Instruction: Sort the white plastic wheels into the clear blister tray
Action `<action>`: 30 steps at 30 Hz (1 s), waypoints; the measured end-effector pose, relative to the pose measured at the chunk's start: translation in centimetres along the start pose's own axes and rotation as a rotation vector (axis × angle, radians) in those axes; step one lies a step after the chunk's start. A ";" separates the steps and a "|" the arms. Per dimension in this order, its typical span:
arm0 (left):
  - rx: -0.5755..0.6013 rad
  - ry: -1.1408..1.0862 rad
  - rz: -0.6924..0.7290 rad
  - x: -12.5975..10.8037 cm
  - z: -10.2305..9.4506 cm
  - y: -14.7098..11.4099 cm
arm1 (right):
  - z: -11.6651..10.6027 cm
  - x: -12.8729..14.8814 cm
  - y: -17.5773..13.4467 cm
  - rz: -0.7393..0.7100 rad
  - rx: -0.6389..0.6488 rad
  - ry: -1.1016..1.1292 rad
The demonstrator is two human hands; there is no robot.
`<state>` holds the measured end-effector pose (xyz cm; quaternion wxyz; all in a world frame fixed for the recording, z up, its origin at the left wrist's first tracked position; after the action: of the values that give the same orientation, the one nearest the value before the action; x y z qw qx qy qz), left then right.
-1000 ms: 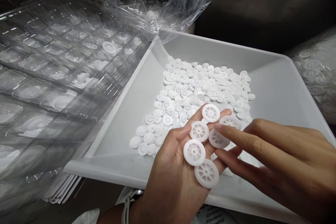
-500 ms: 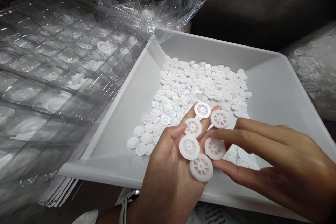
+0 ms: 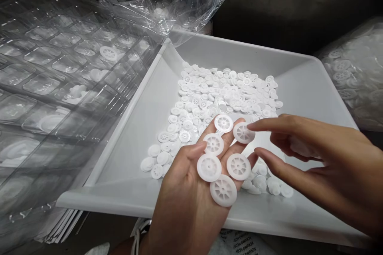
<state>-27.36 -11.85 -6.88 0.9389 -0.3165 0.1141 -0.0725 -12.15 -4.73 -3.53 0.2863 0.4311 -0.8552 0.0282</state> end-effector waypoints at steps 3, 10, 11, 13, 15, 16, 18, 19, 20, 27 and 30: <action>0.004 0.012 -0.004 0.0 0.1 0.2 | 0.1 -0.4 0.1 0.028 -0.005 -0.011; -0.027 0.076 0.015 -0.1 0.1 0.1 | 0.5 -0.4 0.5 0.061 0.017 0.046; -0.026 0.080 0.018 0.0 0.0 0.1 | 0.3 -0.3 0.5 0.053 0.012 0.051; -0.013 0.071 0.019 0.0 -0.1 0.1 | 0.0 0.0 0.4 0.023 0.037 0.055; 0.001 0.042 0.012 0.0 -0.1 0.2 | -0.1 0.4 0.3 -0.026 0.136 0.066; 0.009 0.027 0.003 0.0 -0.1 0.3 | 0.0 0.5 0.2 -0.059 0.191 0.066; 0.009 -0.001 -0.011 -0.2 0.1 0.3 | 0.3 0.7 0.1 -0.148 0.247 0.018; 0.001 -0.013 -0.010 -0.2 0.2 0.3 | 0.6 0.8 0.0 -0.203 0.236 -0.026; -0.015 -0.024 -0.006 -0.3 0.2 0.3 | 0.9 0.8 0.0 -0.255 0.212 -0.067; -0.024 -0.069 -0.064 -0.4 -1.3 0.7 | 2.0 1.5 0.9 -0.427 0.017 -0.127; 0.079 -0.004 -0.086 -1.0 -2.0 0.9 | 2.3 1.9 1.4 -0.491 -0.073 -0.177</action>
<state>-28.79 -12.13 -8.84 0.9469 -0.2840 0.0956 -0.1166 -15.14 -5.95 -4.20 0.2240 0.6159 -0.7471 -0.1108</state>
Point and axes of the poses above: each hand's wrist, its own y-axis towards the middle knuckle, its own z-axis out of the palm, x = y × z, the point moved 2 cm from there along y, towards the middle knuckle, and after that the axes turned 4 degrees about y, right-handed, at the moved point
